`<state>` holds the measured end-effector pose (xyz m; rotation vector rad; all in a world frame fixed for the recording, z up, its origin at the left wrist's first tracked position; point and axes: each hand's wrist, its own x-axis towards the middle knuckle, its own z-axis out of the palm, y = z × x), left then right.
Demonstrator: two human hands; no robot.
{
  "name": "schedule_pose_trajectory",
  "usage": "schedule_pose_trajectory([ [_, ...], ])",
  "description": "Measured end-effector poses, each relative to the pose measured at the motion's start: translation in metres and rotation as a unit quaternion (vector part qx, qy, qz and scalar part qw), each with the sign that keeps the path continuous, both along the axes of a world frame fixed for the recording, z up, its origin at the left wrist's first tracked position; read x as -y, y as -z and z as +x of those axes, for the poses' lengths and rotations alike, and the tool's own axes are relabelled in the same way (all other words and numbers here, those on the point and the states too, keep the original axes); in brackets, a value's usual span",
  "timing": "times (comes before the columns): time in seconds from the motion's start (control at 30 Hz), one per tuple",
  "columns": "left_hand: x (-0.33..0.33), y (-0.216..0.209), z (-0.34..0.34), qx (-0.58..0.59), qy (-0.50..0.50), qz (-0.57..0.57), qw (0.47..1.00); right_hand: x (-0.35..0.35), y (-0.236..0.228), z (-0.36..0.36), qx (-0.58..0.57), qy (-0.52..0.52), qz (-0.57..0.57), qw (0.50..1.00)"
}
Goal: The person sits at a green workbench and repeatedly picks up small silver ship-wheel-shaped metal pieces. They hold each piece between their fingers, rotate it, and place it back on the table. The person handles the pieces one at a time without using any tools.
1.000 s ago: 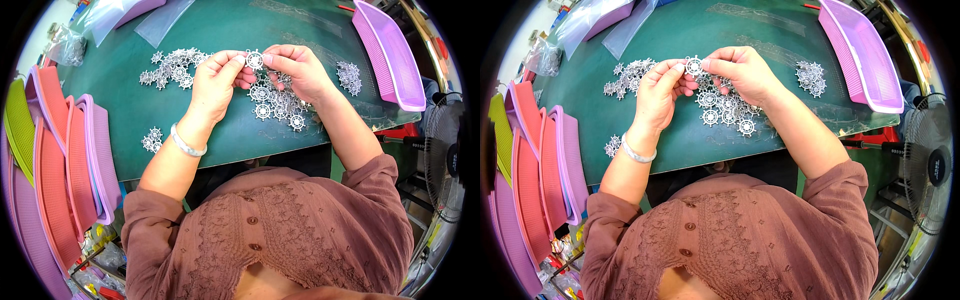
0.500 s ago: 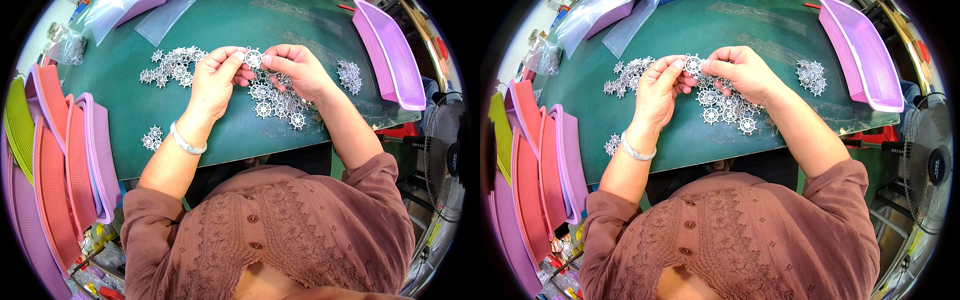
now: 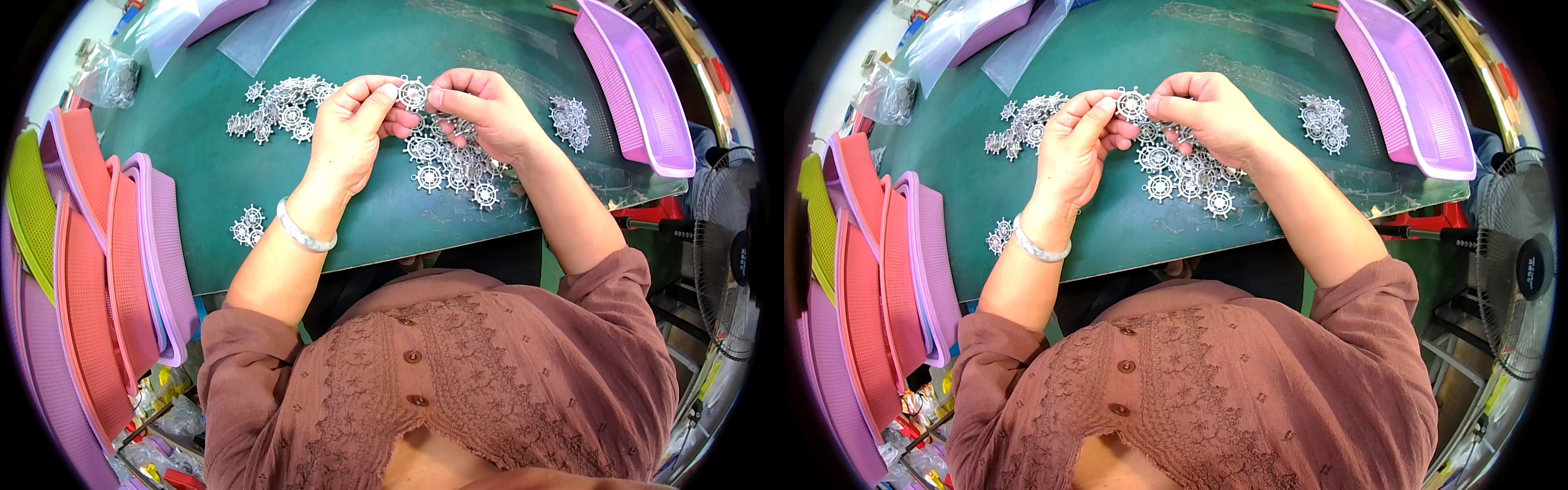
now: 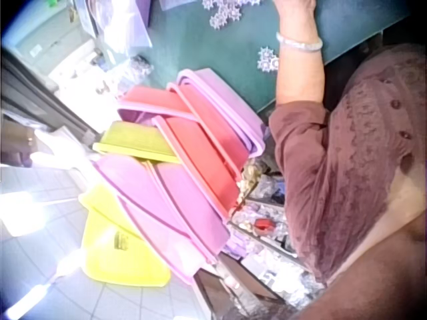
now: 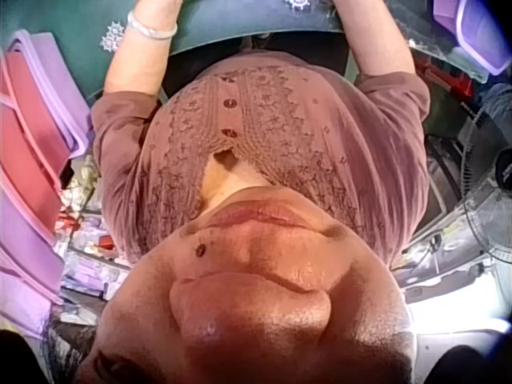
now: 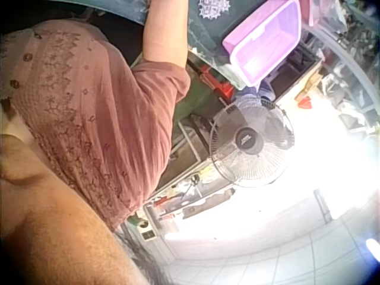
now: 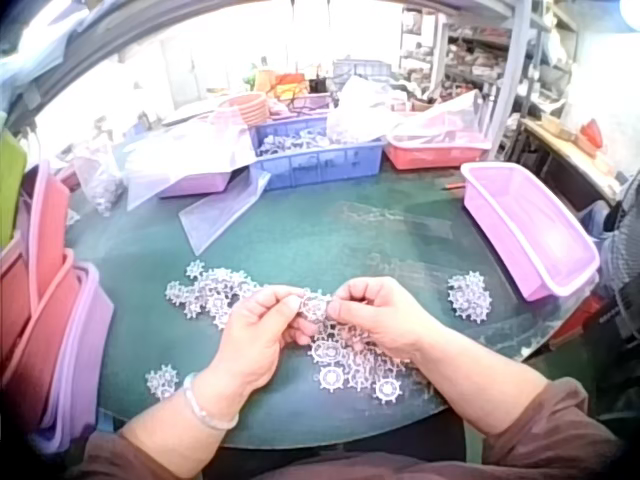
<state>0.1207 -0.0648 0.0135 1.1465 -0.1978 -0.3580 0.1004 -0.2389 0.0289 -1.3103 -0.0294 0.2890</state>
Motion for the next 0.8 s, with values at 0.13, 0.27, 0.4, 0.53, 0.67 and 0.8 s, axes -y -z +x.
schedule_pose_trajectory([
  [0.13,-0.0006,-0.001,0.0005,-0.012,0.005,0.004,1.0,-0.0001,-0.0002,-0.0004,-0.005,-0.002,-0.003,1.0],
  [0.27,-0.0003,-0.0034,-0.0007,-0.024,0.007,0.005,1.0,0.0002,-0.0002,-0.0004,-0.001,-0.004,-0.003,1.0],
  [0.4,-0.0004,-0.0028,-0.0009,-0.03,0.004,0.001,1.0,-0.0004,-0.0006,-0.0012,0.001,-0.002,-0.007,1.0],
  [0.53,-0.0001,-0.0031,-0.0011,-0.032,0.005,-0.004,0.999,0.0003,0.0003,-0.0008,0.004,-0.004,-0.004,1.0],
  [0.67,-0.0006,-0.003,-0.0001,-0.032,0.007,-0.003,0.999,0.0002,-0.0009,-0.0013,0.002,-0.006,-0.003,1.0],
  [0.8,-0.001,-0.0033,-0.0001,-0.034,0.007,-0.002,0.999,-0.0003,-0.0015,-0.0018,0.004,-0.006,-0.007,1.0],
])
